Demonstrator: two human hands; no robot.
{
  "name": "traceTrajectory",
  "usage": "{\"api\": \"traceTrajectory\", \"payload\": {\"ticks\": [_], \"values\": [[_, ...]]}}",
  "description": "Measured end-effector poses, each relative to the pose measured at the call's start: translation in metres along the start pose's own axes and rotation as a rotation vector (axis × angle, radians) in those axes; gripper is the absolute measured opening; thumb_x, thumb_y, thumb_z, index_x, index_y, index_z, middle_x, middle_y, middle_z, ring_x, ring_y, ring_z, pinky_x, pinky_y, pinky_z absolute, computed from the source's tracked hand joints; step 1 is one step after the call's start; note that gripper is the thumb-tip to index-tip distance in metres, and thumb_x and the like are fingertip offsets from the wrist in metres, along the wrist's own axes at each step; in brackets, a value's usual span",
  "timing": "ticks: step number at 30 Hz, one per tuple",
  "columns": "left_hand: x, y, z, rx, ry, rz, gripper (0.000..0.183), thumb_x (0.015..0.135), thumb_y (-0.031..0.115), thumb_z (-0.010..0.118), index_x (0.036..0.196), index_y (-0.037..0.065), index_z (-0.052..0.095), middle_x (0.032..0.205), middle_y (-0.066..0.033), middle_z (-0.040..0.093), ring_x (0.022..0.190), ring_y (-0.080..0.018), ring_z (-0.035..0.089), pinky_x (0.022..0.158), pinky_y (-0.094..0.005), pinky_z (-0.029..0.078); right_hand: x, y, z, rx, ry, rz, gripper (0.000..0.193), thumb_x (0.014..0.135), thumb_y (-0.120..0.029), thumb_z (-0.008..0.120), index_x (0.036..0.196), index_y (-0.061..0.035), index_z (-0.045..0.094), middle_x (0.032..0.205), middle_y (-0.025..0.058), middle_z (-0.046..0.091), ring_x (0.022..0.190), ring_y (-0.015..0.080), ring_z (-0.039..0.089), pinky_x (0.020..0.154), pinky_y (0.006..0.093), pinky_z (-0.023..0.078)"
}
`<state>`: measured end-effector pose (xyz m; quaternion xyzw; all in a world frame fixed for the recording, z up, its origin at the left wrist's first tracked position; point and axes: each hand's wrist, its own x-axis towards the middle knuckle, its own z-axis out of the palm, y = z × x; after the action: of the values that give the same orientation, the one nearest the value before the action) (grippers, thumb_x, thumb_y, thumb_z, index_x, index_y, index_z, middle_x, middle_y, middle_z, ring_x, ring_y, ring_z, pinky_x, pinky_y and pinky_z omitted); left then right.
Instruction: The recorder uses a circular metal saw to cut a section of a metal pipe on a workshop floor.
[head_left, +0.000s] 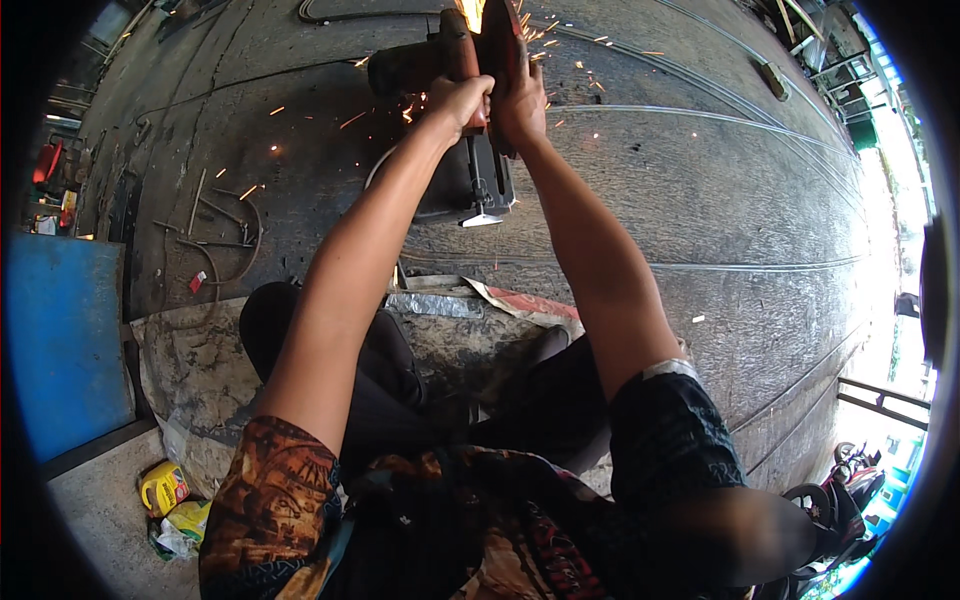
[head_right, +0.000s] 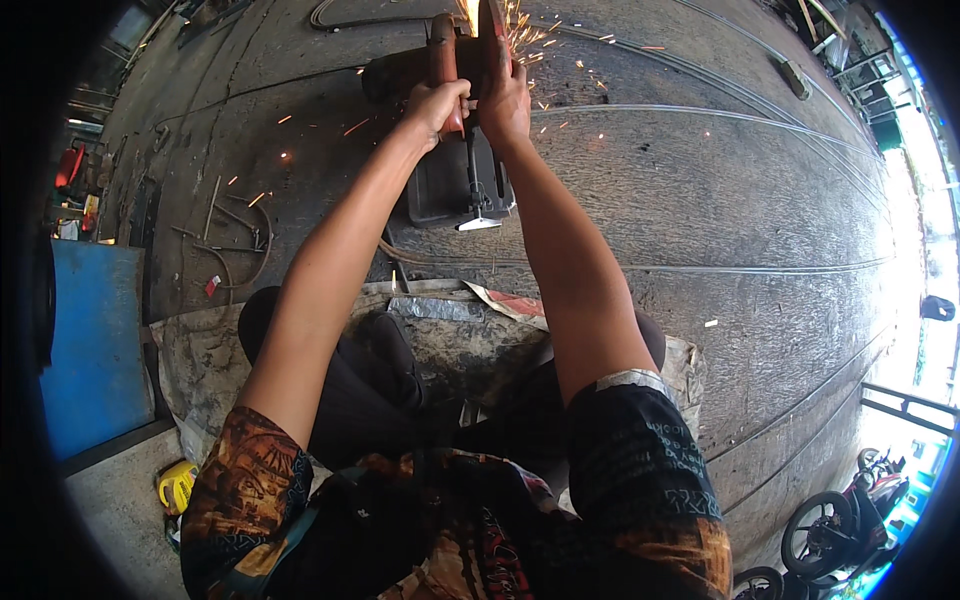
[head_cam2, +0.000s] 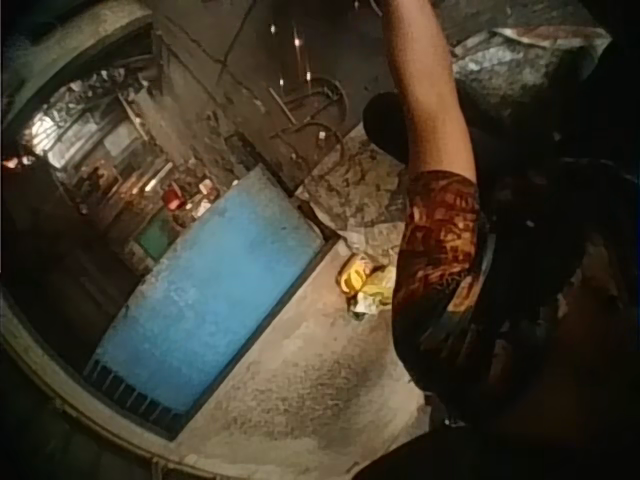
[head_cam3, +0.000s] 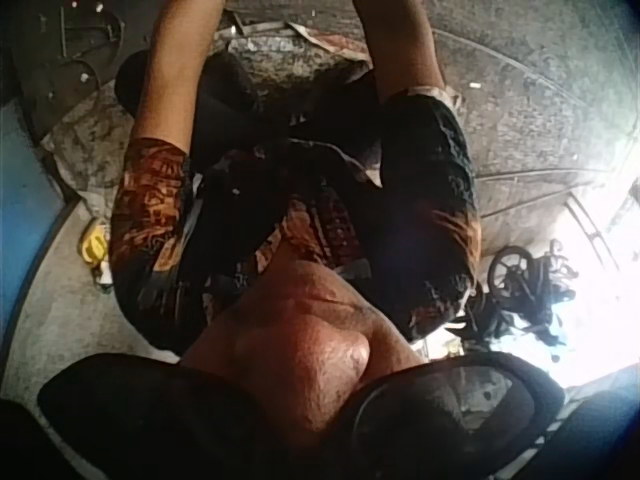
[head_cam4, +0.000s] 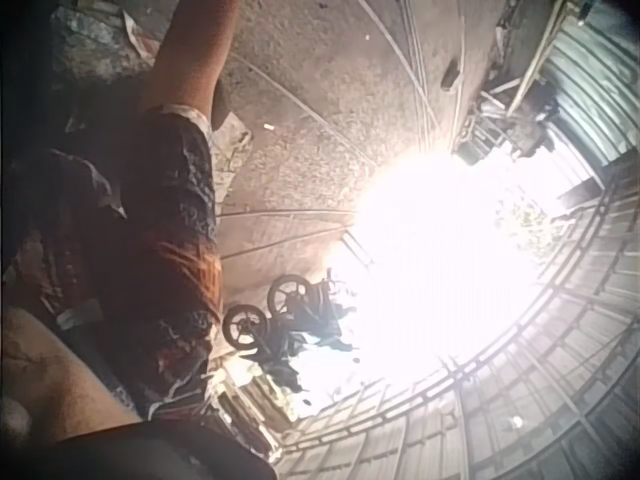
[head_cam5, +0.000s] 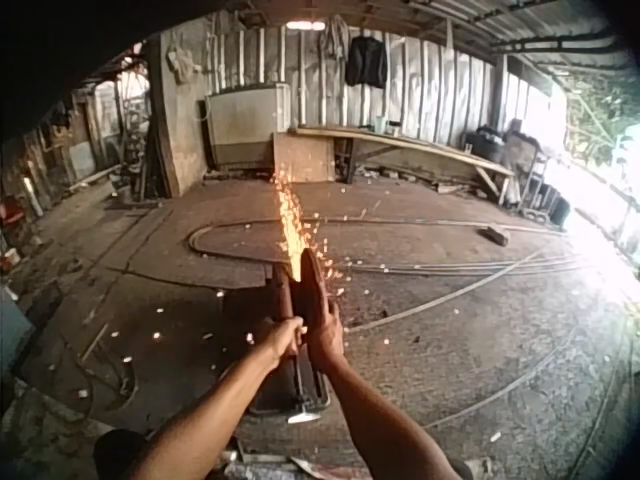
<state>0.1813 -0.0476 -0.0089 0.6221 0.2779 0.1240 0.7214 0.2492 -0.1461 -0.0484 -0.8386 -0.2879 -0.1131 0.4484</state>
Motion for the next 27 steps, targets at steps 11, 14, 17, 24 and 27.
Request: {"api": "traceTrajectory", "payload": {"ticks": [11, 14, 17, 24, 27], "values": [[0.006, -0.006, 0.001, -0.019, -0.006, 0.010, 0.009, 0.073, 0.008, 0.064, 0.074, 0.000, 0.060, 0.065, -0.0072, 0.060, 0.055, -0.0164, 0.060, 0.052, -0.0293, 0.050, 0.001, 0.008, 0.002, 0.009, 0.001, -0.021, 0.065, 0.093, -0.016, 0.050, 0.151, -0.0200, 0.020, 0.127, 0.0298, 0.044, 0.105, 0.0486, 0.056, 0.086, 0.0510, 0.049], [0.007, -0.008, 0.002, -0.033, -0.006, 0.009, 0.009, 0.073, 0.008, 0.065, 0.074, 0.000, 0.060, 0.066, -0.0074, 0.061, 0.055, -0.0168, 0.061, 0.053, -0.0293, 0.051, 0.001, 0.008, -0.001, -0.015, -0.010, -0.017, 0.064, 0.093, -0.017, 0.049, 0.151, -0.0204, 0.020, 0.127, 0.0295, 0.045, 0.105, 0.0487, 0.056, 0.086, 0.0518, 0.049], [0.011, -0.011, -0.002, -0.005, 0.011, 0.042, 0.009, 0.073, 0.008, 0.065, 0.074, 0.000, 0.060, 0.064, -0.0073, 0.060, 0.054, -0.0168, 0.061, 0.052, -0.0293, 0.051, 0.001, 0.002, -0.005, -0.056, -0.050, 0.000, 0.064, 0.094, -0.019, 0.048, 0.151, -0.0203, 0.020, 0.126, 0.0301, 0.045, 0.103, 0.0498, 0.057, 0.085, 0.0528, 0.049], [0.005, -0.008, 0.000, 0.024, 0.009, 0.021, 0.010, 0.073, 0.009, 0.065, 0.071, 0.000, 0.060, 0.062, -0.0071, 0.060, 0.053, -0.0164, 0.060, 0.052, -0.0291, 0.050, 0.006, 0.005, -0.019, -0.077, -0.233, 0.014, 0.079, 0.089, -0.026, 0.056, 0.152, -0.0187, 0.008, 0.128, 0.0336, 0.041, 0.103, 0.0555, 0.054, 0.085, 0.0568, 0.048], [0.008, -0.008, -0.005, 0.027, 0.024, 0.020, 0.011, 0.073, 0.010, 0.066, 0.071, 0.001, 0.060, 0.063, -0.0073, 0.060, 0.053, -0.0161, 0.060, 0.052, -0.0291, 0.050, 0.005, -0.002, -0.019, -0.080, -0.222, -0.023, 0.072, 0.091, -0.018, 0.050, 0.151, -0.0170, 0.011, 0.127, 0.0363, 0.041, 0.096, 0.0551, 0.058, 0.080, 0.0543, 0.052]]}}
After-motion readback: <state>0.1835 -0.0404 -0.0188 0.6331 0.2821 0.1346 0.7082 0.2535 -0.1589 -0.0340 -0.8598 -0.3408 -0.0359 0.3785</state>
